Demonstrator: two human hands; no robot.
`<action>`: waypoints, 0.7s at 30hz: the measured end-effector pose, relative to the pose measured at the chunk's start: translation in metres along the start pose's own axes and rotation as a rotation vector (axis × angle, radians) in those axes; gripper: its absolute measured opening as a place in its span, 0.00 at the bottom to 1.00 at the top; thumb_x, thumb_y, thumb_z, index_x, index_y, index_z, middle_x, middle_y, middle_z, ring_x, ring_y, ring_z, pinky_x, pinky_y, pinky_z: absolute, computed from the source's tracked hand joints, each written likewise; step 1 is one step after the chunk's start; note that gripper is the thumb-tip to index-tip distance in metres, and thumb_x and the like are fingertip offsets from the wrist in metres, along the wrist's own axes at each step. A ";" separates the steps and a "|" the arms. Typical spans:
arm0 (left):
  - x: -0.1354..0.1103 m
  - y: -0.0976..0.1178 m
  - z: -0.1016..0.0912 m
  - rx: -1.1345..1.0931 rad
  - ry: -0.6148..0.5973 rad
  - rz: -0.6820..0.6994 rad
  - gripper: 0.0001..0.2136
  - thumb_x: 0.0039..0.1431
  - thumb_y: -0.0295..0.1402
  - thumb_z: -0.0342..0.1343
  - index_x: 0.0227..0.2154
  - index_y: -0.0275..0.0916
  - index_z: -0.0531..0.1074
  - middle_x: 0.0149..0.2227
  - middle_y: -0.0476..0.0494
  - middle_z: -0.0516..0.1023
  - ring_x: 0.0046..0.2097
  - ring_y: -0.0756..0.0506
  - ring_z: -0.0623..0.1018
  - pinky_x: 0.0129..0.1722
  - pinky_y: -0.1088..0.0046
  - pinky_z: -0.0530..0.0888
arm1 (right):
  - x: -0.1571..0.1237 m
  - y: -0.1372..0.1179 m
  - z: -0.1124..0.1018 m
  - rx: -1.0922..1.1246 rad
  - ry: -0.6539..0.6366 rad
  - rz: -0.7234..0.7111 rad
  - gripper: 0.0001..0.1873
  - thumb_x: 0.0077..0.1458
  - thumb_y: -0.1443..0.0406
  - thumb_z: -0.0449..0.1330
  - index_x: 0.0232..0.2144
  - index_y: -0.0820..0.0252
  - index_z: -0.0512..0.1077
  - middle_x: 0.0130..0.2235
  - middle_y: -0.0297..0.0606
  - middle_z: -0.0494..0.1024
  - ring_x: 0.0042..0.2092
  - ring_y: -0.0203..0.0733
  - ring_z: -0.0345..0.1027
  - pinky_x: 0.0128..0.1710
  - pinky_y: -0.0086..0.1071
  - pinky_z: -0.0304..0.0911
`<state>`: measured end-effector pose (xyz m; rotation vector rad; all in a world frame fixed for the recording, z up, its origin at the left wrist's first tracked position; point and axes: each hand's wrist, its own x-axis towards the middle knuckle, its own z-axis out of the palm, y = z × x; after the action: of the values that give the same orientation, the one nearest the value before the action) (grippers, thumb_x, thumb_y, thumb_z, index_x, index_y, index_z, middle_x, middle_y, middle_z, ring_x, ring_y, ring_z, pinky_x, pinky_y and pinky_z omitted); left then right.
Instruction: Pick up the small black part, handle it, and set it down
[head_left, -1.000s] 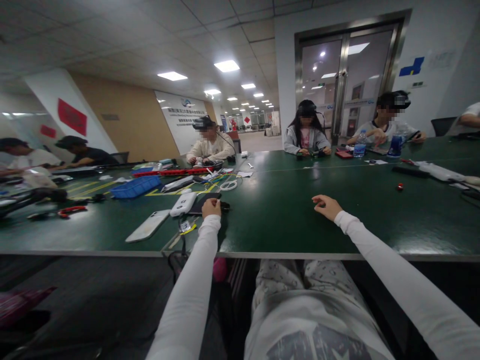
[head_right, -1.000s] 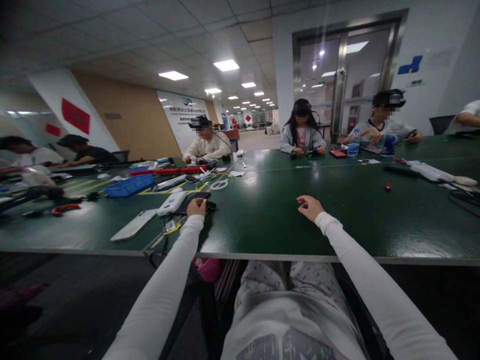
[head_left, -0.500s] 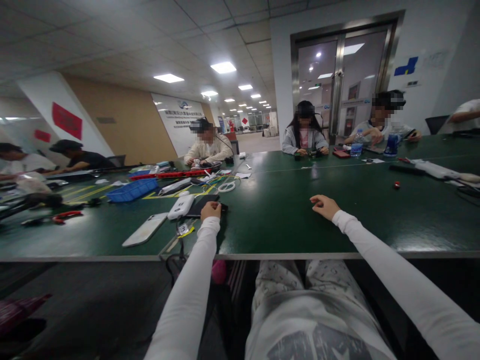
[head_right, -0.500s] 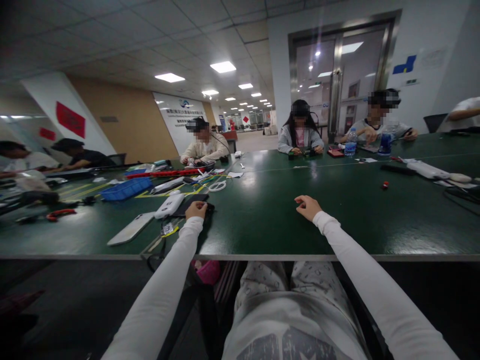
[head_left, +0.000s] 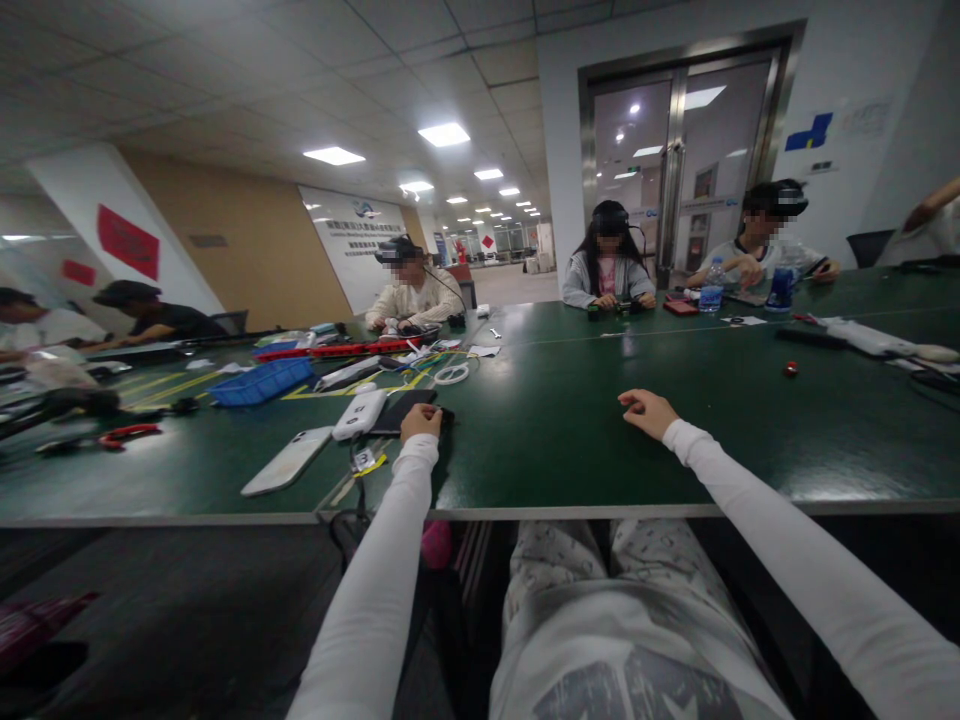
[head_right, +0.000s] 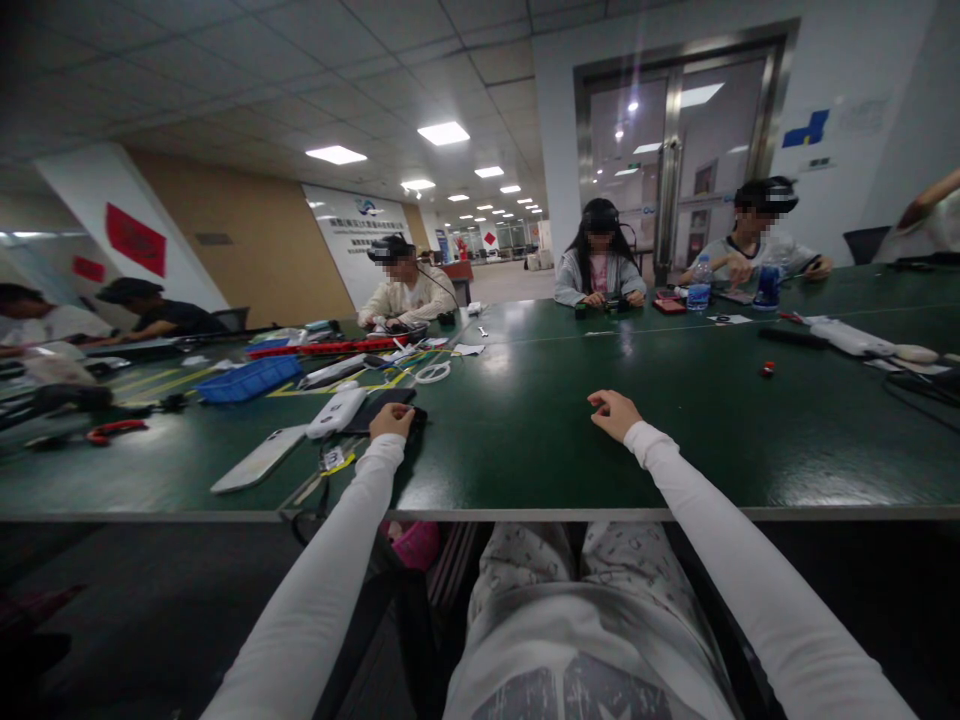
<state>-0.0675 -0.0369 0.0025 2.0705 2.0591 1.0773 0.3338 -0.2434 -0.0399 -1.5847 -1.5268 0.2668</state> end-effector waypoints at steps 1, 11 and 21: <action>0.000 0.000 -0.001 0.020 -0.006 0.017 0.10 0.44 0.35 0.52 0.30 0.38 0.68 0.29 0.45 0.72 0.35 0.46 0.71 0.36 0.72 0.66 | 0.000 0.000 0.000 -0.001 -0.002 -0.001 0.16 0.40 0.72 0.57 0.37 0.60 0.67 0.38 0.37 0.70 0.30 0.31 0.66 0.37 0.32 0.64; -0.001 -0.001 0.002 0.058 -0.012 0.147 0.11 0.44 0.35 0.51 0.31 0.37 0.71 0.33 0.43 0.69 0.36 0.47 0.69 0.40 0.72 0.65 | -0.001 -0.002 0.000 -0.025 0.001 -0.004 0.16 0.41 0.72 0.57 0.36 0.60 0.67 0.38 0.38 0.70 0.29 0.31 0.67 0.36 0.30 0.63; -0.007 0.015 0.023 -0.023 -0.071 0.429 0.10 0.43 0.29 0.51 0.32 0.39 0.72 0.37 0.45 0.68 0.39 0.47 0.69 0.43 0.70 0.65 | 0.001 0.003 0.002 -0.038 -0.006 -0.028 0.15 0.41 0.71 0.56 0.36 0.61 0.67 0.38 0.37 0.69 0.29 0.30 0.66 0.36 0.30 0.63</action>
<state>-0.0428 -0.0347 -0.0108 2.5673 1.5988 1.0405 0.3347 -0.2417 -0.0423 -1.5918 -1.5659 0.2282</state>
